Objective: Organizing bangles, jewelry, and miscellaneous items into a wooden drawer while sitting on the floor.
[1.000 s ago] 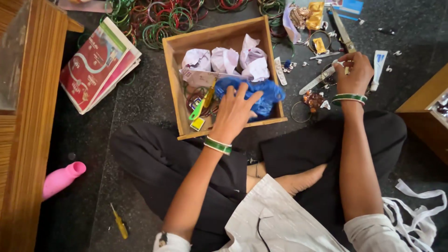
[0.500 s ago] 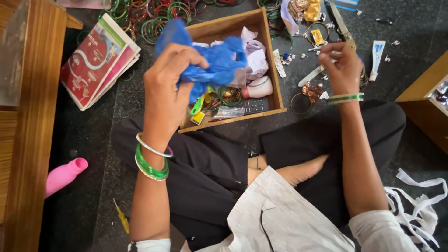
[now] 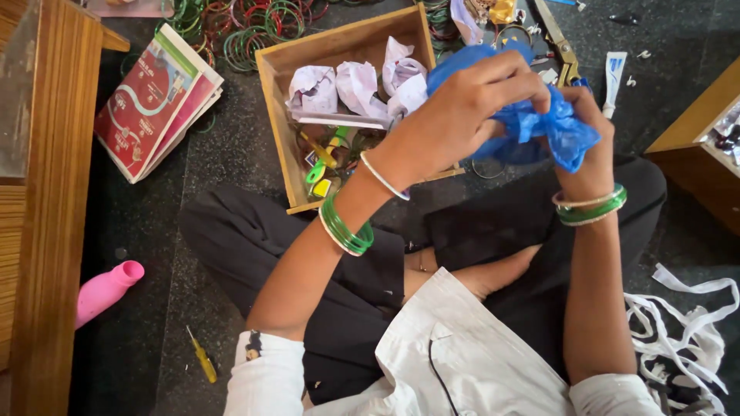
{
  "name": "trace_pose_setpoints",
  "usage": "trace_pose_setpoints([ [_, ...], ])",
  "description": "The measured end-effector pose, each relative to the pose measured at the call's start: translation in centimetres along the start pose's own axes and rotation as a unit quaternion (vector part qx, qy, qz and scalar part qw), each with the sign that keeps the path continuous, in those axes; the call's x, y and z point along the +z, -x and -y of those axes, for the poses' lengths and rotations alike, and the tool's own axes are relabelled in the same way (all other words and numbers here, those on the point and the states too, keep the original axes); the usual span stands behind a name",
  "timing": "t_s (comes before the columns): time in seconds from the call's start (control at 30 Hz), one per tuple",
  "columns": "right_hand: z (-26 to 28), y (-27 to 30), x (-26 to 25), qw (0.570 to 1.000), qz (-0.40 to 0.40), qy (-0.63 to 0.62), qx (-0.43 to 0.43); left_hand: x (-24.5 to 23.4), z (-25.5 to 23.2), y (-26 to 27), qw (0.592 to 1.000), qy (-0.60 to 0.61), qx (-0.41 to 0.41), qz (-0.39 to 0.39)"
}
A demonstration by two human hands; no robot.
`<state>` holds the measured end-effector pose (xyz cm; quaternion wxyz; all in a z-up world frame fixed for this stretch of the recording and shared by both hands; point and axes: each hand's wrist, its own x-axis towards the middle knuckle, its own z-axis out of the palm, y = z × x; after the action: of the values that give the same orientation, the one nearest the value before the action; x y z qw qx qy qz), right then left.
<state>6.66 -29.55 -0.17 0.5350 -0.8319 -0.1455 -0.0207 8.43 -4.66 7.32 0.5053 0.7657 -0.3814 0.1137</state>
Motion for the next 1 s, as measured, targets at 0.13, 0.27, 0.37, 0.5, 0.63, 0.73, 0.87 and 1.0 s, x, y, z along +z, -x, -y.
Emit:
trace_pose_setpoints([
  [0.13, -5.6, -0.3, 0.8, 0.994, -0.065, -0.042, 0.073, -2.3, 0.0, 1.5, 0.999, -0.024, -0.031, -0.009],
  [0.27, -9.1, -0.3, 2.3, 0.917, -0.053, -0.389, 0.075, -4.9, 2.8, 7.6, 0.983, -0.074, -0.154, -0.06],
  [0.37, -8.8, -0.5, 2.8, 0.816, -0.106, -0.548, 0.149, -5.1, 5.6, 13.2, 0.941, -0.17, -0.287, -0.054],
  [0.5, -8.2, -0.5, 3.4, 0.839, -0.069, -0.524, 0.134, -3.1, 8.2, 17.7, 0.907, -0.221, -0.358, -0.039],
  [0.63, -10.3, -0.2, 3.2, 0.823, -0.068, -0.554, 0.108, -0.3, 10.3, 18.2, 0.906, -0.273, -0.319, -0.054],
  [0.73, -10.9, -0.3, 3.0, 0.799, -0.098, -0.571, 0.159, 0.7, 10.4, 16.4, 0.879, -0.338, -0.334, -0.041],
  [0.87, -11.0, -0.7, 3.4, 0.796, -0.103, -0.576, 0.156, 0.8, 14.2, 18.1, 0.851, -0.369, -0.373, -0.012],
  [1.0, -11.9, -0.8, 3.7, 0.816, -0.126, -0.539, 0.169, -0.4, 16.1, 20.0, 0.823, -0.417, -0.384, -0.031],
])
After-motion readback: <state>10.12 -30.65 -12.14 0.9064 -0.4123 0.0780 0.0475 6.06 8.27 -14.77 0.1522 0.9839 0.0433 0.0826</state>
